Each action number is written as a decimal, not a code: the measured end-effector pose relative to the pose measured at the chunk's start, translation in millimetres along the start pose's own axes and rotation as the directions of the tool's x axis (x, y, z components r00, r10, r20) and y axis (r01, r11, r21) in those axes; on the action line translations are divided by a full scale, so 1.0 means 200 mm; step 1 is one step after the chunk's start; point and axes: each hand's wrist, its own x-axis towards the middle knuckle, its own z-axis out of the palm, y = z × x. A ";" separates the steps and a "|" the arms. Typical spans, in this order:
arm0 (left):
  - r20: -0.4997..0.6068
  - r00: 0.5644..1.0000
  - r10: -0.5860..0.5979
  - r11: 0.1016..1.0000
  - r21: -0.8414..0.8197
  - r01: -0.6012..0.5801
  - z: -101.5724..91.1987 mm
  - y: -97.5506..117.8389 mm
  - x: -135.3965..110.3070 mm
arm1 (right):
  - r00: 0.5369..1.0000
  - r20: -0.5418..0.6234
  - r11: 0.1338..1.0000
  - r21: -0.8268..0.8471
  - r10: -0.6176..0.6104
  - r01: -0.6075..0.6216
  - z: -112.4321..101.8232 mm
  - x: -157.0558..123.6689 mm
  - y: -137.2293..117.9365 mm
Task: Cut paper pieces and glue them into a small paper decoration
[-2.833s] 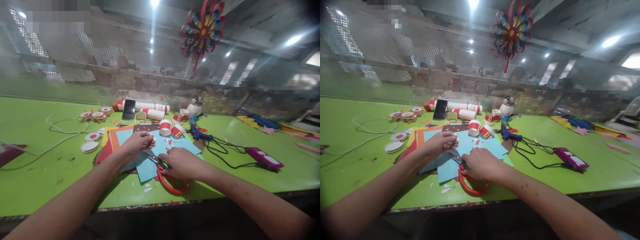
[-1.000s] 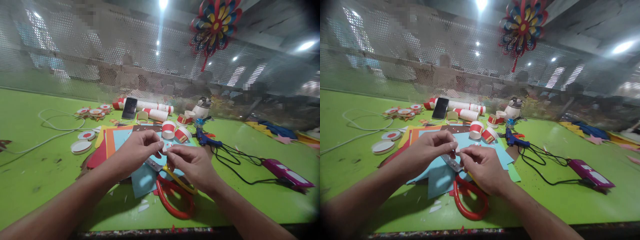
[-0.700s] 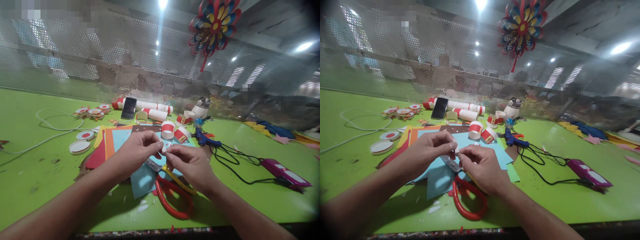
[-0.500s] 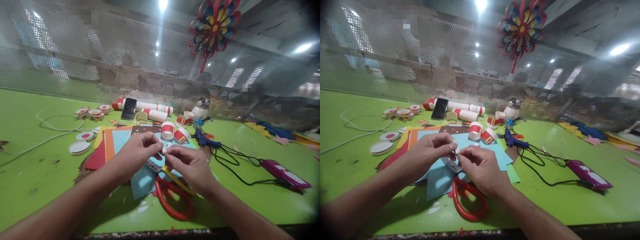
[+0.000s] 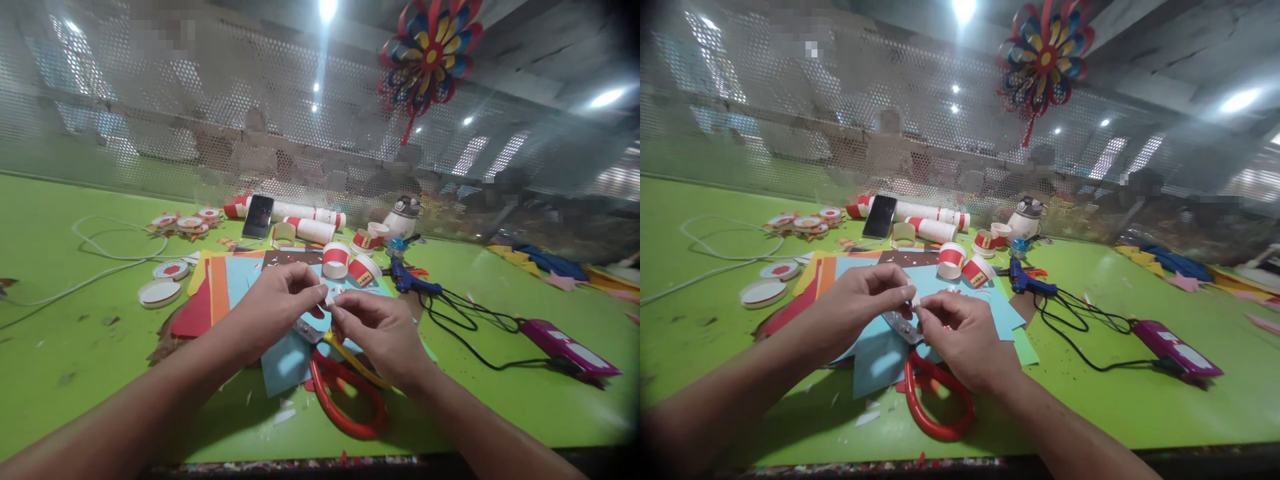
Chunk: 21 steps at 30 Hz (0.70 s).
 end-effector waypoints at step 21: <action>-0.050 0.999 -0.018 0.995 -0.097 0.014 0.03 -0.02 -0.01 | 0.990 -0.094 0.990 -0.106 -0.101 0.091 0.02 -0.02 0.02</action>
